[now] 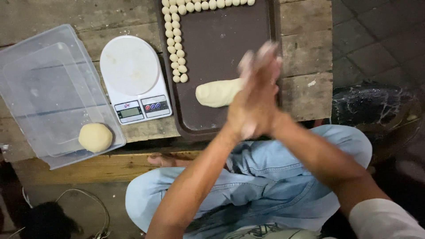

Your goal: The person is pinching off small pieces of dough from a larger roll and rolling them into small balls between their palms, then placing them on a tray.

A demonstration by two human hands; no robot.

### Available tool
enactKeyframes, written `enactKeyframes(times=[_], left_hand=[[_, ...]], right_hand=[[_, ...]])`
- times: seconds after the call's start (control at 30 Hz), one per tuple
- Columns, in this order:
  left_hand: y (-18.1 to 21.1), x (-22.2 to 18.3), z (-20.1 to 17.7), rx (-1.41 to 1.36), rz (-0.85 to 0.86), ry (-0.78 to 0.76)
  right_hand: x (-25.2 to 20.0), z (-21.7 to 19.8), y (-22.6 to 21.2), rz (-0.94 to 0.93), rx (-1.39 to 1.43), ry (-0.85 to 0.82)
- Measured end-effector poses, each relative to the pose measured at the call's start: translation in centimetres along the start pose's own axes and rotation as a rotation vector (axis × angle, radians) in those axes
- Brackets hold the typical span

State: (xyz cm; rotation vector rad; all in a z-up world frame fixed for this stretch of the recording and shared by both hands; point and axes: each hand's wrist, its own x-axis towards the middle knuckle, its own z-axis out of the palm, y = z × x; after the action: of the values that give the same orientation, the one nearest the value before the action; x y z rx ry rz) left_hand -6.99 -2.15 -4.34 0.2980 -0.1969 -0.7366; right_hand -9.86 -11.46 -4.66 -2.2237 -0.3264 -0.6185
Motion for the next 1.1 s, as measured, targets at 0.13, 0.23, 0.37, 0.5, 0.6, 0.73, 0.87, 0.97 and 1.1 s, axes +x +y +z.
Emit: enactKeyframes(times=[0.13, 0.23, 0.37, 0.5, 0.6, 0.73, 0.87, 0.97, 1.1], left_hand=[[4.0, 2.4, 4.6, 0.358, -0.436, 0.429], [3.7, 2.4, 3.8, 0.404, -0.198, 0.154], [2.1, 0.8, 2.2, 0.094, -0.417, 0.494], [4.7, 3.6, 3.8, -0.380, -0.338, 0.214], [6.1, 4.1, 4.6, -0.205, -0.407, 0.300], [6.8, 3.8, 3.4, -0.295, -0.190, 0.162], [8.6, 4.7, 6.0, -0.251, -0.237, 0.411], [7.0, 4.1, 3.5, -0.249, -0.141, 0.227], [7.5, 4.3, 3.4, 0.111, -0.065, 0.339]], right_hand=[[1.6, -2.5, 1.4, 0.154, -0.410, 0.064], [1.6, -2.2, 1.3, 0.171, -0.466, 0.053], [2.8, -1.7, 2.2, 0.158, -0.419, 0.045], [2.0, -4.3, 2.9, 0.335, -0.458, 0.006], [3.6, -5.2, 0.4, 0.353, -0.218, 0.230], [6.1, -5.8, -2.0, 0.190, -0.192, 0.142], [6.2, -5.2, -2.7, 0.204, -0.181, 0.016], [6.4, -5.6, -2.9, 0.262, -0.082, 0.053], [6.7, -6.7, -0.9, 0.253, -0.203, 0.096]])
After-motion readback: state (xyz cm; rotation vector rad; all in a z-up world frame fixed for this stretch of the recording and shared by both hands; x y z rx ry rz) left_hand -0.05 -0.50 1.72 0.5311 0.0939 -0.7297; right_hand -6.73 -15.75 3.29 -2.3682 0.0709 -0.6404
